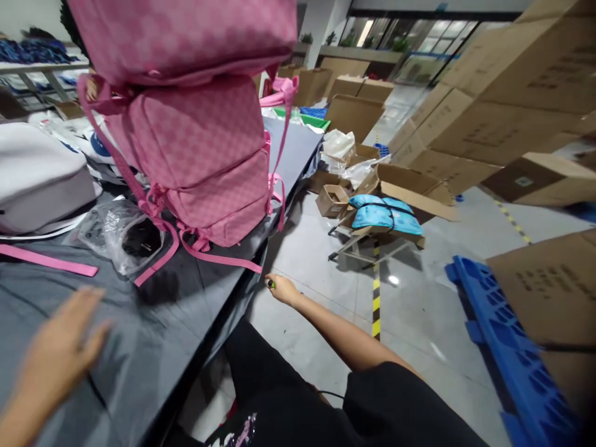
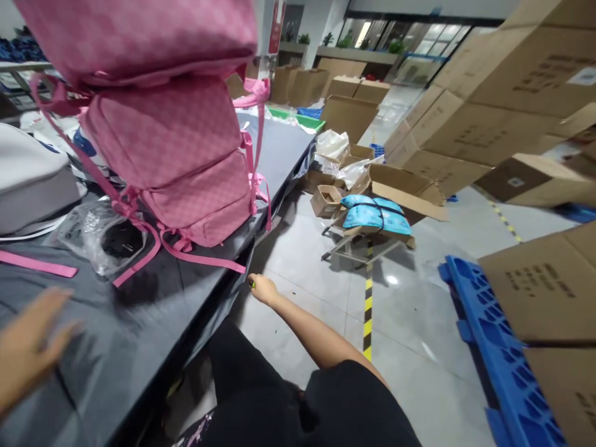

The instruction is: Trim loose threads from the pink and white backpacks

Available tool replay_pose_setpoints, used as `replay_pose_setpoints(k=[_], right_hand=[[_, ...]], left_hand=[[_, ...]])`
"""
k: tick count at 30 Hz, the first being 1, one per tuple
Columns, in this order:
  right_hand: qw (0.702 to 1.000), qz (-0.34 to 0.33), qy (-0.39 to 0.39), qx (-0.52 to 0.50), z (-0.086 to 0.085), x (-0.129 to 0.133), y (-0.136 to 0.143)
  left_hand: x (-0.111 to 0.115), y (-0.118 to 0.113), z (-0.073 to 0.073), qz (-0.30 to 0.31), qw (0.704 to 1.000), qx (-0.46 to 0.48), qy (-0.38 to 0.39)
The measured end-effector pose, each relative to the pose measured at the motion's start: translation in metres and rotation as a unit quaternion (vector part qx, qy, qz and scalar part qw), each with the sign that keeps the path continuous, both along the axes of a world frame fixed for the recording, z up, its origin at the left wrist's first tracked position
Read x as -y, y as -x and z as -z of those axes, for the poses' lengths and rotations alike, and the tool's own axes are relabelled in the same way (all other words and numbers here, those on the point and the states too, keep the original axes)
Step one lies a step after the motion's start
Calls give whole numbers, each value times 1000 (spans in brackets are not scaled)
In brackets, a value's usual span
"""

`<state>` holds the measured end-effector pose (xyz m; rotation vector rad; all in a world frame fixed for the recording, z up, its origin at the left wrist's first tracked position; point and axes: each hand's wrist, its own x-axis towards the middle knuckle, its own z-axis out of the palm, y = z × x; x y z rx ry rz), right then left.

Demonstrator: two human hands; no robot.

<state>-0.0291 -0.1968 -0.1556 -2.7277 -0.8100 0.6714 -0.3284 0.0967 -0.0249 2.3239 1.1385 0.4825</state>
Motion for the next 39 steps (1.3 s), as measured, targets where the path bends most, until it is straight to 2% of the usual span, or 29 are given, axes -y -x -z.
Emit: replay_pose_setpoints(k=[1, 3, 4, 5, 7, 9, 12, 14, 16, 18, 20, 22, 24, 27, 31, 36, 38, 39], right_hand=[[1000, -1, 11, 4, 9, 4, -9], [999, 10, 29, 18, 22, 7, -33], [999, 20, 37, 28, 27, 6, -49], [998, 29, 42, 39, 31, 4, -67], [996, 42, 47, 65, 37, -2, -107], [994, 39, 44, 91, 41, -10, -148], [992, -4, 31, 122, 48, -26, -206], [990, -51, 28, 128, 56, -35, -235], [988, -87, 38, 124, 68, -34, -252], [985, -105, 55, 122, 81, -20, -259], [982, -119, 68, 132, 89, 5, -259], [976, -143, 73, 146, 89, 35, -259], [970, -171, 78, 157, 82, 60, -259], [961, -195, 90, 174, 68, 82, -260], [955, -199, 106, 194, 63, 89, -257], [956, -190, 106, 199, 82, 79, -254], [958, -189, 98, 194, 89, 76, -256], [959, -191, 93, 190, 91, 76, -257]], left_hand=[[25, -5, 11, 74, 997, -15, -27], [74, -25, 39, 214, 967, -68, -117], [95, -38, 54, 250, 949, -102, -163], [112, -52, 69, 256, 936, -138, -200], [132, -74, 95, 222, 925, -195, -238], [137, -85, 113, 191, 920, -229, -256], [130, -84, 127, 178, 915, -237, -275], [126, -79, 133, 181, 913, -230, -285], [126, -76, 135, 186, 910, -232, -287], [127, -75, 135, 186, 909, -241, -285], [129, -76, 131, 184, 910, -242, -281], [131, -78, 127, 184, 915, -233, -274], [132, -80, 124, 182, 919, -228, -265], [134, -83, 120, 180, 921, -232, -257], [133, -81, 121, 182, 921, -225, -260], [137, -70, 127, 201, 928, -145, -279], [149, -80, 127, 243, 924, -96, -277], [157, -94, 125, 281, 920, -73, -263]])
